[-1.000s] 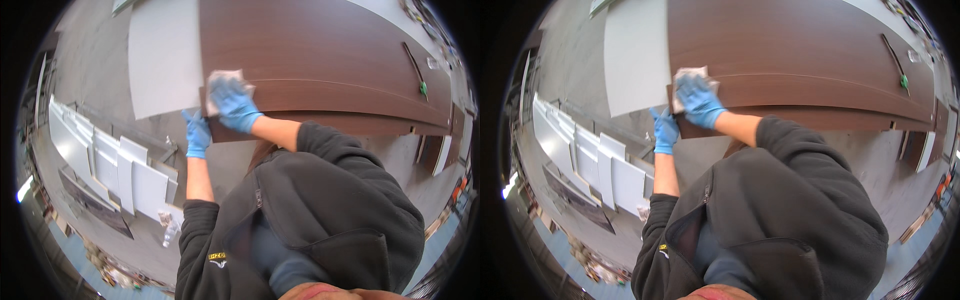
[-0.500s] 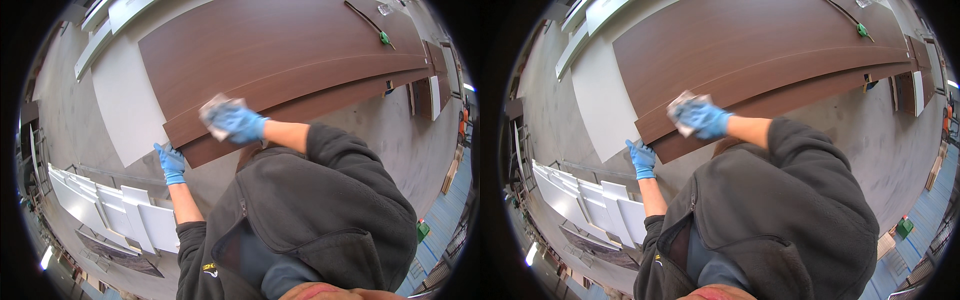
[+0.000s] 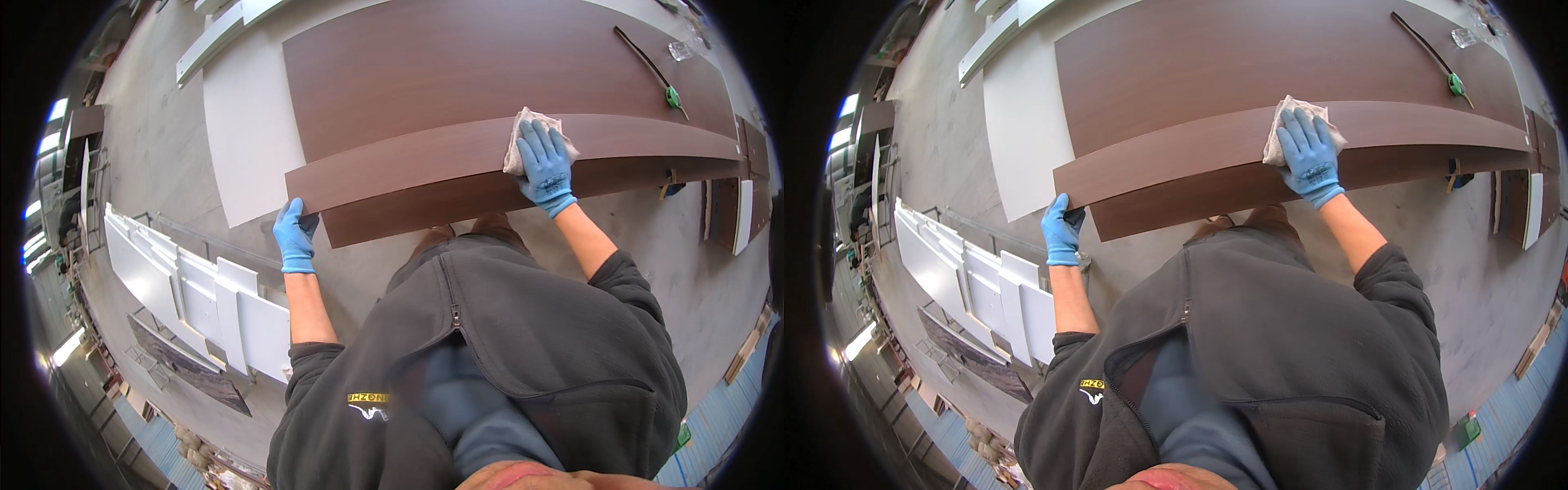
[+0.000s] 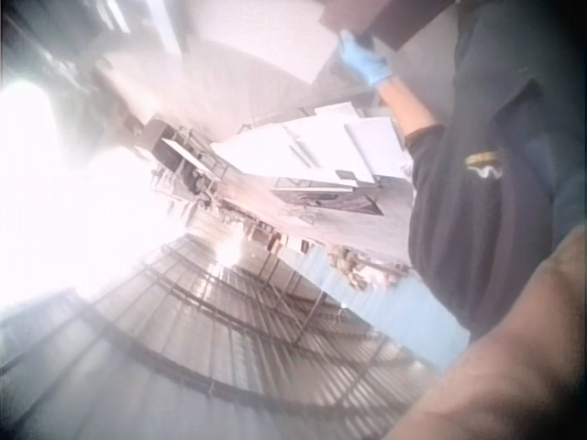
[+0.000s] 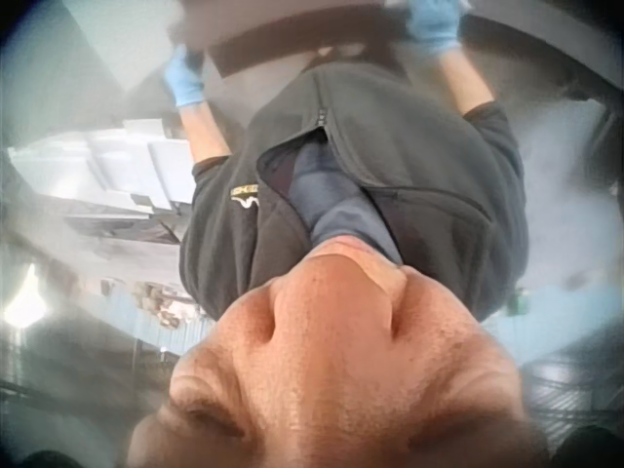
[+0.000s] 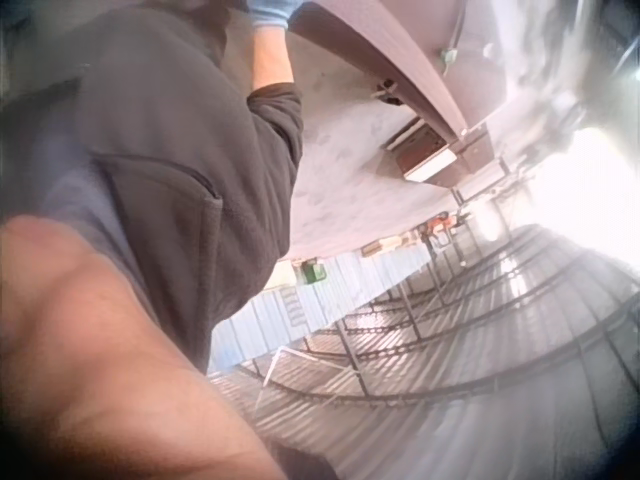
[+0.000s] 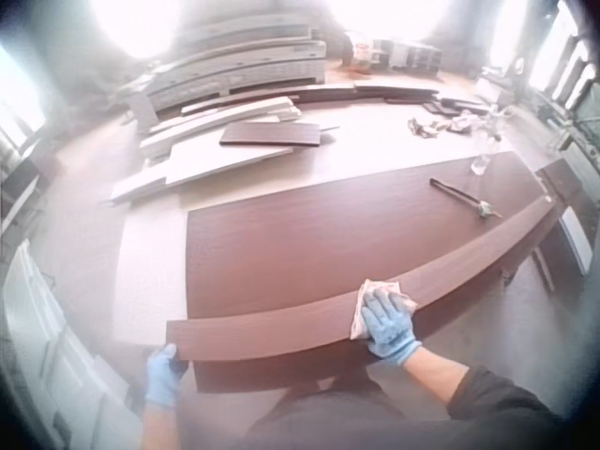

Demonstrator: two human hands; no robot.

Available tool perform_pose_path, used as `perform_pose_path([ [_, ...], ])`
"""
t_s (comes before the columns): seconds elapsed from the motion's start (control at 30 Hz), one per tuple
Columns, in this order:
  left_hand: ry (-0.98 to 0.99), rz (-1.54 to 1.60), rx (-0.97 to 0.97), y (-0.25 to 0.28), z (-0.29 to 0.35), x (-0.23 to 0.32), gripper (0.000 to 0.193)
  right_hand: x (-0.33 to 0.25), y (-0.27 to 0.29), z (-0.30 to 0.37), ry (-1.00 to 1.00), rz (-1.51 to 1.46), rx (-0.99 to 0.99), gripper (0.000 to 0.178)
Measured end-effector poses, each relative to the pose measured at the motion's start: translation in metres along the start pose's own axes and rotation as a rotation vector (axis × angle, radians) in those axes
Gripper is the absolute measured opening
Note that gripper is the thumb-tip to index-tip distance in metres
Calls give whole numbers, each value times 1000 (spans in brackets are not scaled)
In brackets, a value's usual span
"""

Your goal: The person wipes a brown wooden panel with a cloth, then stacks it with other panels. They pick up a white panel and place it on top of the brown panels, aligning it carefully. The person continues to handle and stack various wooden panels in a workshop setting.

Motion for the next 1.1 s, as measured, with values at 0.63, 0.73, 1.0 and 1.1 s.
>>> perform_pose_path([
  [0.63, -263, -996, -80, -91, -18, 115, 45, 82, 11, -99, 12, 27, -143, 43],
  [0.73, -272, -1013, -75, -91, -29, 123, 41, 43, 1, -80, 16, 115, 202, 53],
  [1.0, -662, -1073, -172, -88, -54, 129, 28, -141, -130, -83, -301, -67, -12, 60],
  [1.1, -498, -949, -252, -85, -60, 126, 29, -209, -158, -156, 4, -320, 41, 62],
])
Point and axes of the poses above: each hand's wrist, its own z-axis away from the middle knuckle, its own y-axis out of the back of the hand, x = y × z, the point moved 2 cm from there along -z, towards the middle knuckle, and after that the axes turned 15 degrees about y, right-handed, at the moved point
